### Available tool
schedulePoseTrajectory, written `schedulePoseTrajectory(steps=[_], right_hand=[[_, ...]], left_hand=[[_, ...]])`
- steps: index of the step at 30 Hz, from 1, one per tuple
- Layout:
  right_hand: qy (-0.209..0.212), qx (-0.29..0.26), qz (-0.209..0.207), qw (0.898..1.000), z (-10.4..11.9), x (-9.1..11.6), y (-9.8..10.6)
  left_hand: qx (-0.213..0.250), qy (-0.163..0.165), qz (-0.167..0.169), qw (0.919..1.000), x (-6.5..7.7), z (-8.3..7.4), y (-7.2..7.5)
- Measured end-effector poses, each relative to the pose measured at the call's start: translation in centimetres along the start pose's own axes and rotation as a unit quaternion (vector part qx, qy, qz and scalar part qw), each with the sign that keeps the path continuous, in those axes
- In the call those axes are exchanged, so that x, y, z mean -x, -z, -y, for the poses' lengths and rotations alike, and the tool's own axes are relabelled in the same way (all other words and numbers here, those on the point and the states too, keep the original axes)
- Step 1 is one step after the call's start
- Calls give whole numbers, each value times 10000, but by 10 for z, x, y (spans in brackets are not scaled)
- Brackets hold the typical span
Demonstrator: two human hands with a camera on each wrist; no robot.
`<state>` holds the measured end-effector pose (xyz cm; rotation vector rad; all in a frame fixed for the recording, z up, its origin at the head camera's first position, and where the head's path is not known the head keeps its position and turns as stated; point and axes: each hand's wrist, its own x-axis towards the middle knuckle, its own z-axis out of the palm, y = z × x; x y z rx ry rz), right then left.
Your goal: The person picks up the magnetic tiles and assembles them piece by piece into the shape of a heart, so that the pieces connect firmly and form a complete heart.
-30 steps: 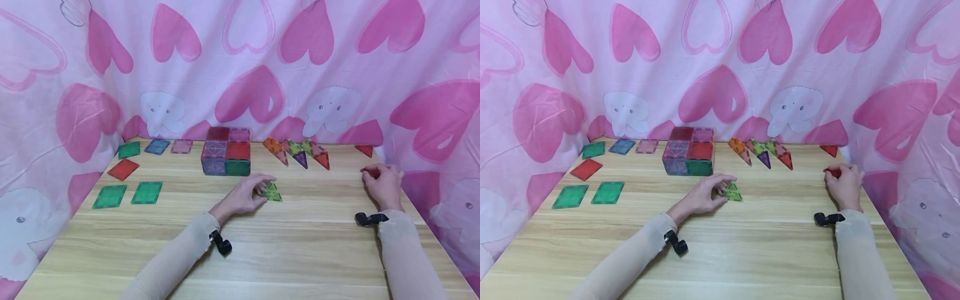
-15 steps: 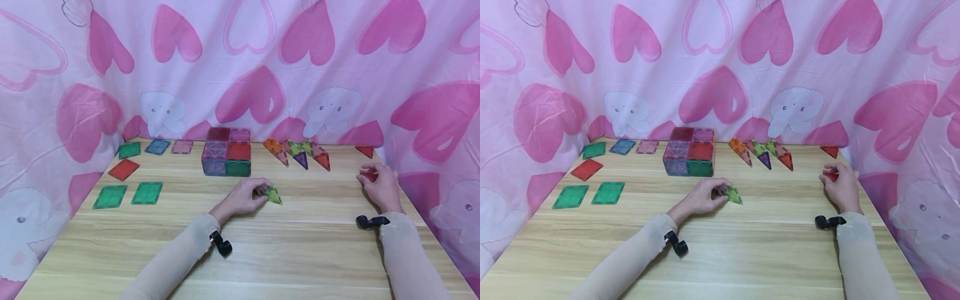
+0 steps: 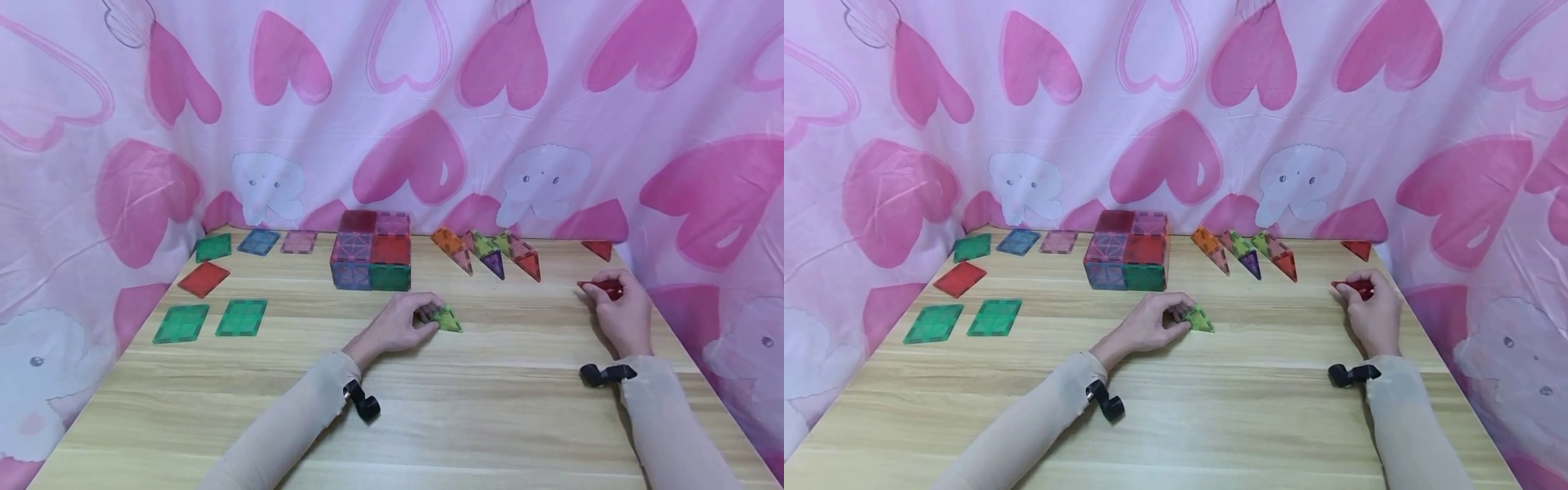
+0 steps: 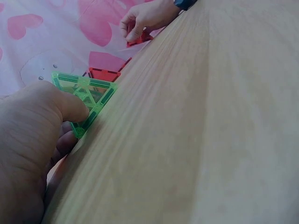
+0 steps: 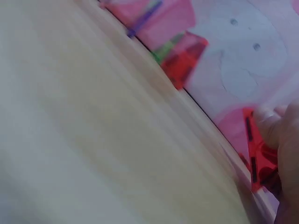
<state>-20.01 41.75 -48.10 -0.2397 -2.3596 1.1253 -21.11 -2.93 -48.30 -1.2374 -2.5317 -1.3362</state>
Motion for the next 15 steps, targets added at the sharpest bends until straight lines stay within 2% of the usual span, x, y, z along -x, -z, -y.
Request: schedulePoseTrajectory(steps=[4, 8, 12, 15], right_hand=[[199, -670, -83, 9975, 14, 7, -15], [497, -1133, 261, 9920, 30, 21, -29], [768, -1551, 890, 9809, 50, 42, -46], [998, -1922, 1503, 9646, 66, 58, -60]], left_hand=[[-61, -36, -87, 9999, 1, 1, 2], [-78, 10, -100, 9999, 2, 2, 1], [-100, 28, -13, 9999, 2, 0, 0], [-121, 32, 0, 9999, 1, 0, 1]])
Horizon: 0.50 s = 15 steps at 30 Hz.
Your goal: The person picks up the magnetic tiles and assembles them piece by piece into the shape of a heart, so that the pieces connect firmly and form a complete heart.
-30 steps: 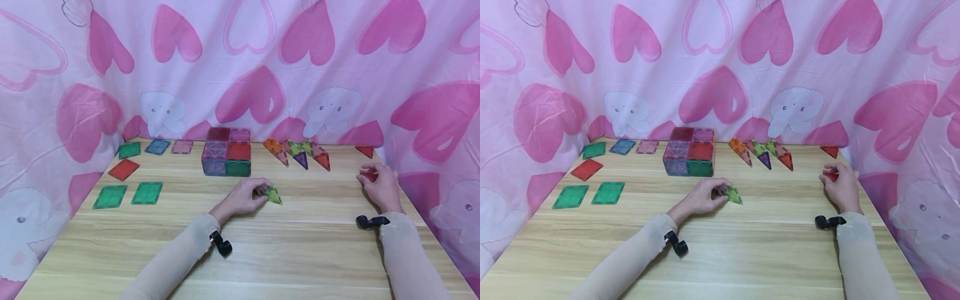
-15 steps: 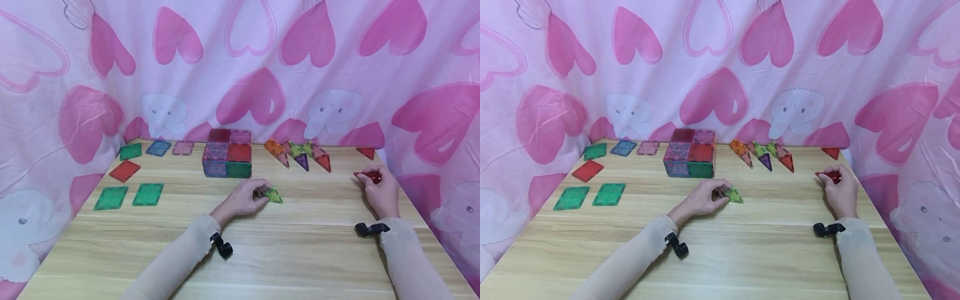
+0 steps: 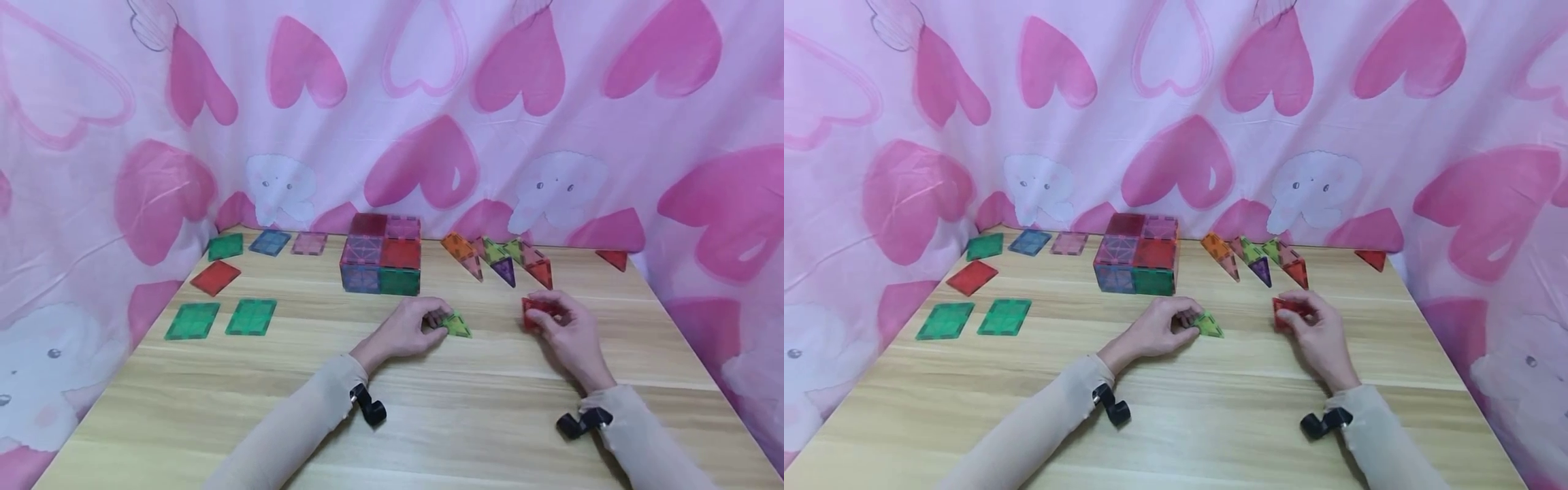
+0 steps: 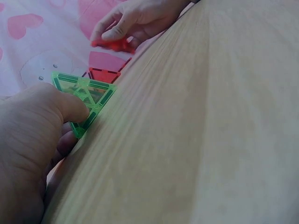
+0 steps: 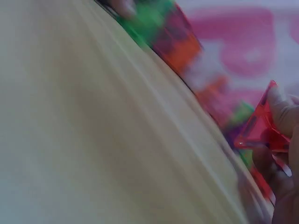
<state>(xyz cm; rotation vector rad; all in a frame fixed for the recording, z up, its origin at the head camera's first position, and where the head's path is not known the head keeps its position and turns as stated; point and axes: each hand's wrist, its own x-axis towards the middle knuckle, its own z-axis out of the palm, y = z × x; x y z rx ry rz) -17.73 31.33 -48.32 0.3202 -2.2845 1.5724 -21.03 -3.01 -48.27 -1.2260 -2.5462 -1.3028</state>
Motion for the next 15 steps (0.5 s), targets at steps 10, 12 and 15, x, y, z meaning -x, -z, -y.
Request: schedulePoseTrajectory(steps=[10, 12, 15], right_hand=[[60, -797, 1234, 9891, 25, 20, -44], [47, -880, 1379, 9865, 27, 22, -48], [-15, -895, 1490, 9848, 29, 21, -51]], left_hand=[[106, 114, 75, 9999, -1, -2, -2], [92, 132, 70, 9998, -1, -2, -1], [79, 131, 27, 9999, -2, -2, 0]])
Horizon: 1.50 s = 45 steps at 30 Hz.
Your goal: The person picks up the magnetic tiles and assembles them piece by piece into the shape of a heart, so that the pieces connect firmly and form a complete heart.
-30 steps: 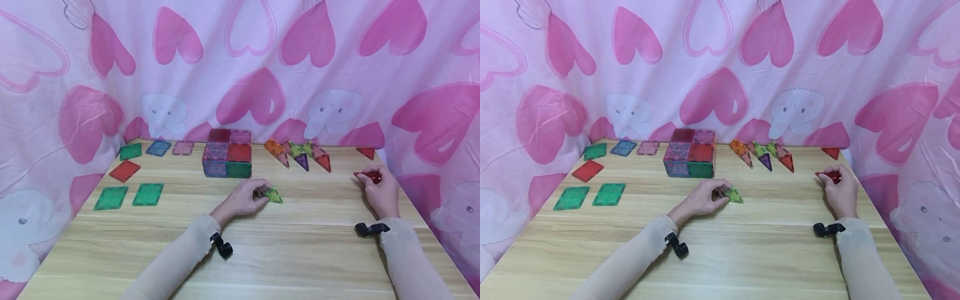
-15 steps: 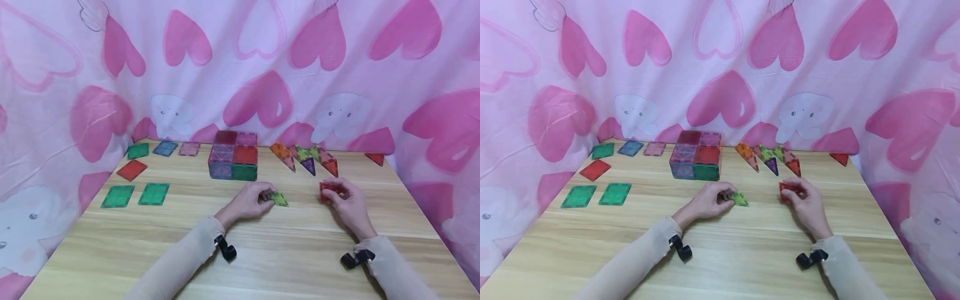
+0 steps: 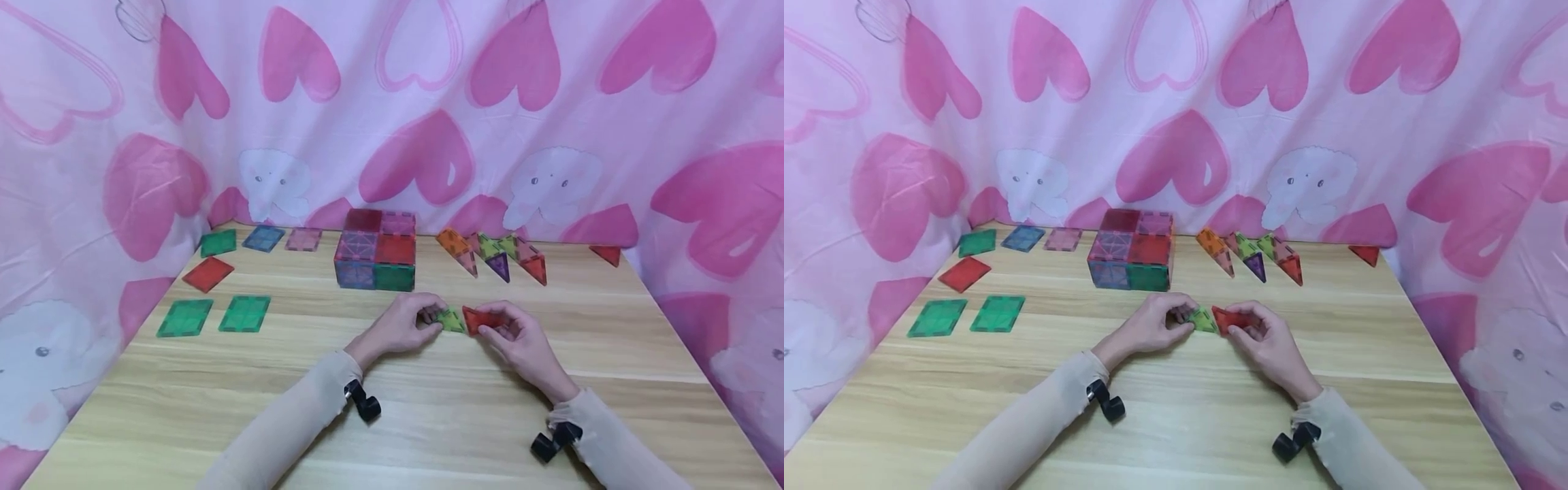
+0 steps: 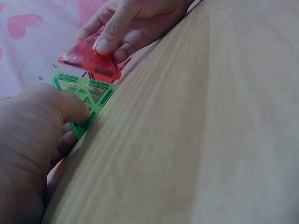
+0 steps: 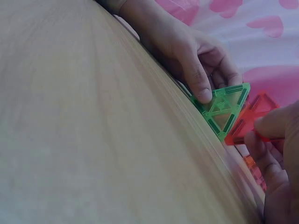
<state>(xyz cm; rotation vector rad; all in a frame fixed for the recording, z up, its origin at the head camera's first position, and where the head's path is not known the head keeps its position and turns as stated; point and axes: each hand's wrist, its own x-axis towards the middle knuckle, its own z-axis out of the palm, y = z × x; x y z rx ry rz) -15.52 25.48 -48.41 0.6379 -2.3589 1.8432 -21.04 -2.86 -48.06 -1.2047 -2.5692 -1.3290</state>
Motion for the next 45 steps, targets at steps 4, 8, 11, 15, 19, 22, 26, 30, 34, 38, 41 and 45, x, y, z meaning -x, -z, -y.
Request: schedulePoseTrajectory(steps=[4, 8, 11, 15, 19, 22, 26, 30, 34, 38, 41, 45], right_hand=[[-30, 11, 43, 10000, 0, -4, 0], [26, 69, 82, 9999, -1, -4, 2], [225, 45, -172, 9996, -2, -2, 3], [692, -281, -925, 9929, -2, -2, 9], [971, -470, -1895, 9759, -8, -6, 27], [872, 67, -2648, 9603, -17, -9, 50], [506, 1162, -3465, 9294, -34, -16, 90], [71, 1722, -4096, 8958, -51, -25, 128], [-134, 1848, -4502, 8735, -62, -31, 157], [-283, 2060, -4585, 8640, -69, -34, 180], [-667, 2396, -4222, 8717, -74, -36, 196], [-1222, 2744, -3349, 8931, -78, -36, 214]], left_hand=[[-32, 4, 5, 10000, -1, -1, 4], [-96, 21, 26, 9999, -1, -1, 4], [-94, -2, 24, 10000, 1, 2, 2], [-69, -20, -3, 10000, 5, 2, 1], [-88, -50, -60, 9999, 6, 2, 0], [-89, -69, -50, 9999, 6, 1, 0], [-78, -54, -49, 9999, 5, 0, 0], [-81, -44, -62, 9999, 5, 1, 1], [-107, -39, -27, 9999, 4, 1, 2], [-109, -20, 37, 9999, 3, 0, 1], [-101, 0, 54, 9999, 2, -1, 1], [-110, -6, 33, 9999, 1, -1, -1]])
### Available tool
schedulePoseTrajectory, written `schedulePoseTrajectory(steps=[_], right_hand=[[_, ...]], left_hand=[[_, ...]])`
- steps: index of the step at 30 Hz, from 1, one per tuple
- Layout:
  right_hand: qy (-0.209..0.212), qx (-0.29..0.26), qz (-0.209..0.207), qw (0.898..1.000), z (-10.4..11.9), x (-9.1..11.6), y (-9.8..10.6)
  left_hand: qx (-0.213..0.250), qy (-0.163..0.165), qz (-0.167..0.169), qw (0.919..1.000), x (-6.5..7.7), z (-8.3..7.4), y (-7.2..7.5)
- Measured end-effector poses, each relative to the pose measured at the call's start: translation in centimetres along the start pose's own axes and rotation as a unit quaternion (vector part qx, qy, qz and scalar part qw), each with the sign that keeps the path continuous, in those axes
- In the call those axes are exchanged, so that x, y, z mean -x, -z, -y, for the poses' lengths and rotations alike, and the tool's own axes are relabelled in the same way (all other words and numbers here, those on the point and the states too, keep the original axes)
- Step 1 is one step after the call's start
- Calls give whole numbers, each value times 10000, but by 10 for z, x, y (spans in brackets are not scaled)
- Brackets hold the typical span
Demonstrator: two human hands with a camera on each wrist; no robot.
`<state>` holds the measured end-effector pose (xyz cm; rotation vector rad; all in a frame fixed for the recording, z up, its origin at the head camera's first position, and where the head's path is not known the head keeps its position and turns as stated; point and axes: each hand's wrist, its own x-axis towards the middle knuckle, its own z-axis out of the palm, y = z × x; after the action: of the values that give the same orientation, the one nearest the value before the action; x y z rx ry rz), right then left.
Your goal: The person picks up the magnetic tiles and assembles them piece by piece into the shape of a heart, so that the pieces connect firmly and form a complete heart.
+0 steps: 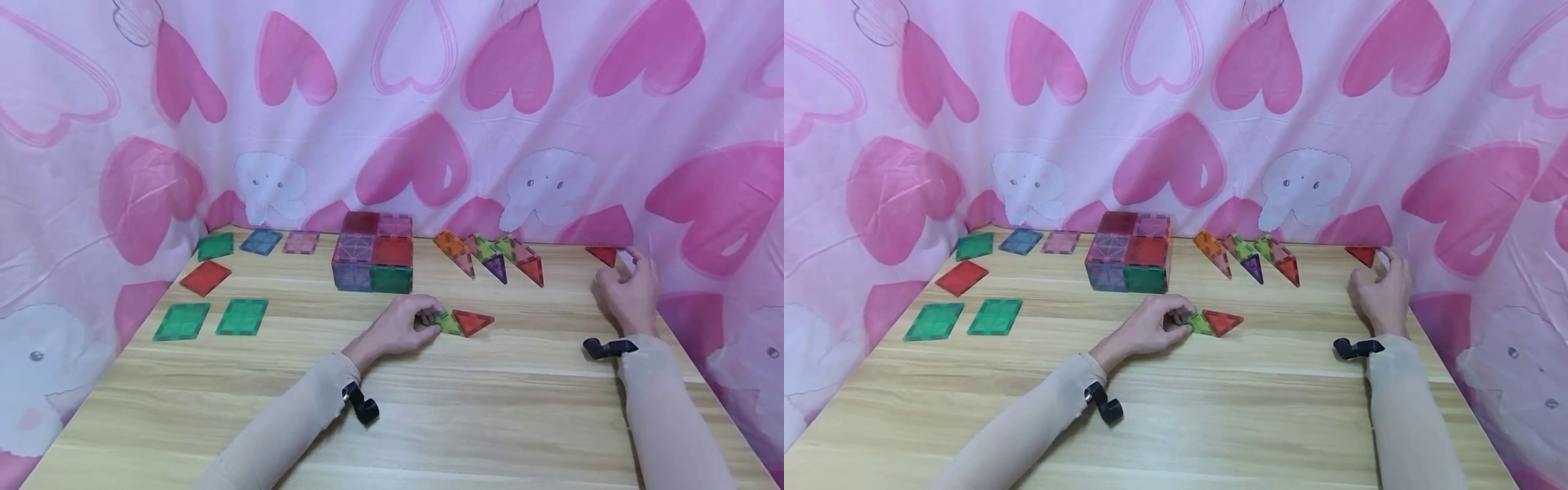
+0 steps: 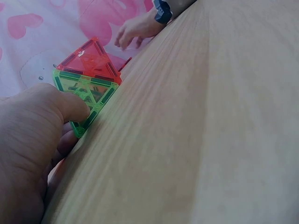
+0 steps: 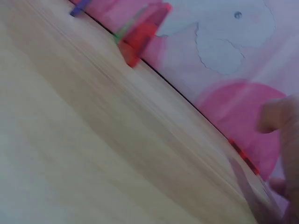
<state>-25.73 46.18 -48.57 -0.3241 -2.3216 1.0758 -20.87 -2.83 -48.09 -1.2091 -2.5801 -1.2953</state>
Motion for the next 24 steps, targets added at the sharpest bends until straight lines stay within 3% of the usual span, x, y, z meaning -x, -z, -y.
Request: schedulePoseTrajectory(steps=[5, 9, 16, 24], right_hand=[[603, 659, 952, 9914, -8, -7, 5], [963, 1155, 1372, 9791, -10, -5, 0], [780, 1327, 1182, 9810, -7, 6, -3], [1203, 1233, 1117, 9787, 1, 12, -1]], left_hand=[[36, -58, 17, 10000, 0, 1, -2], [62, -86, 10, 9999, 1, 2, -2], [63, -68, 40, 9999, 1, 2, 1], [93, -83, 19, 9999, 0, 3, 0]])
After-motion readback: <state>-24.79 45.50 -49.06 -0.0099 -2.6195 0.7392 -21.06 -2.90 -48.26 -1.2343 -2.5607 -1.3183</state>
